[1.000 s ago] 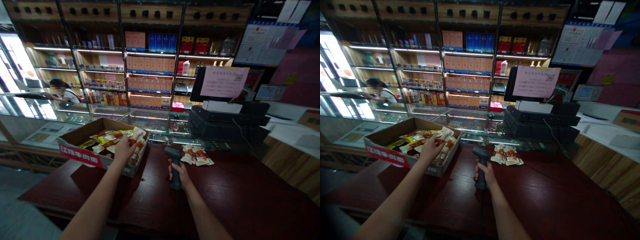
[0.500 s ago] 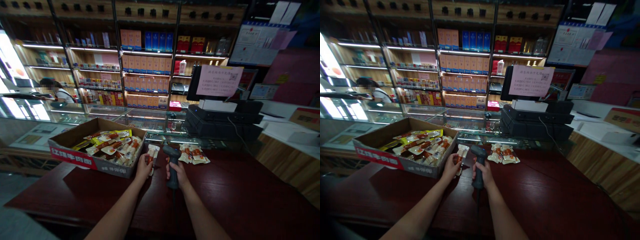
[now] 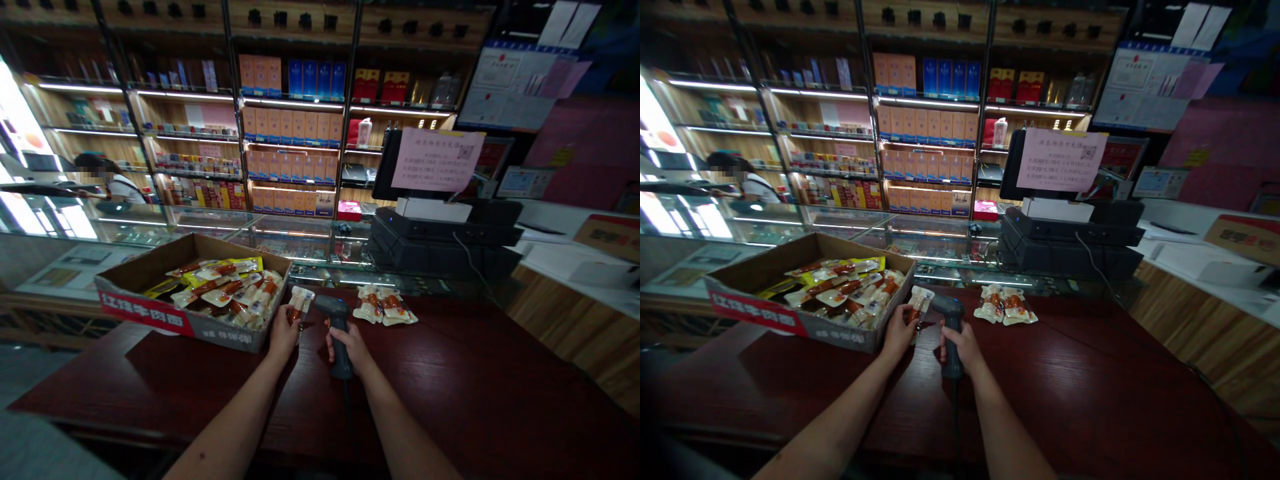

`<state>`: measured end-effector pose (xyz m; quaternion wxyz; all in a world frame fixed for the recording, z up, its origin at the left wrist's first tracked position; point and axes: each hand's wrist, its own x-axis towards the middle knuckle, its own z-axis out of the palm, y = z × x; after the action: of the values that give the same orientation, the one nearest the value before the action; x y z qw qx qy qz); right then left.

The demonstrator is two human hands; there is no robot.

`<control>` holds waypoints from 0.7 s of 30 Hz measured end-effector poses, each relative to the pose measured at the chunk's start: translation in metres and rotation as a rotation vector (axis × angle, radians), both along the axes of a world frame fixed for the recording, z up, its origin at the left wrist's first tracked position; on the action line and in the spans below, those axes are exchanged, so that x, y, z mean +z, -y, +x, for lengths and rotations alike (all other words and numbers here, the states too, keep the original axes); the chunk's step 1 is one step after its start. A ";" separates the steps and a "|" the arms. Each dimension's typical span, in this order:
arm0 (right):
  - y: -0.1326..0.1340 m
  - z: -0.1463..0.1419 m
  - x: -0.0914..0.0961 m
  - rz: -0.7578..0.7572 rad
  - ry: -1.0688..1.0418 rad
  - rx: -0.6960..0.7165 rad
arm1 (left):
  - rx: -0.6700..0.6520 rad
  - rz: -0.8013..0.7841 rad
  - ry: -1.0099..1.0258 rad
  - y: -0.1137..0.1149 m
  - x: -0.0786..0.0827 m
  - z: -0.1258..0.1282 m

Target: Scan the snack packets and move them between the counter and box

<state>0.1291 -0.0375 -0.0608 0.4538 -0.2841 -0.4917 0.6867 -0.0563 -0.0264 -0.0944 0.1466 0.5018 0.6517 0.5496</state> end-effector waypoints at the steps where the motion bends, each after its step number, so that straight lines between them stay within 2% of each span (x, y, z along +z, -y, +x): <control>1: 0.000 0.000 0.000 0.002 0.000 0.000 | -0.002 0.002 -0.002 0.000 0.000 0.000; 10: -0.003 -0.002 -0.004 0.015 0.005 0.013 | 0.000 0.027 -0.088 -0.005 -0.010 -0.003; 21: -0.006 0.000 -0.003 -0.048 -0.026 -0.041 | -0.005 0.041 0.003 -0.009 -0.012 -0.005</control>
<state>0.1295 -0.0313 -0.0640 0.4671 -0.2959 -0.4633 0.6925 -0.0616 -0.0178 -0.1065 0.1384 0.5055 0.6389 0.5632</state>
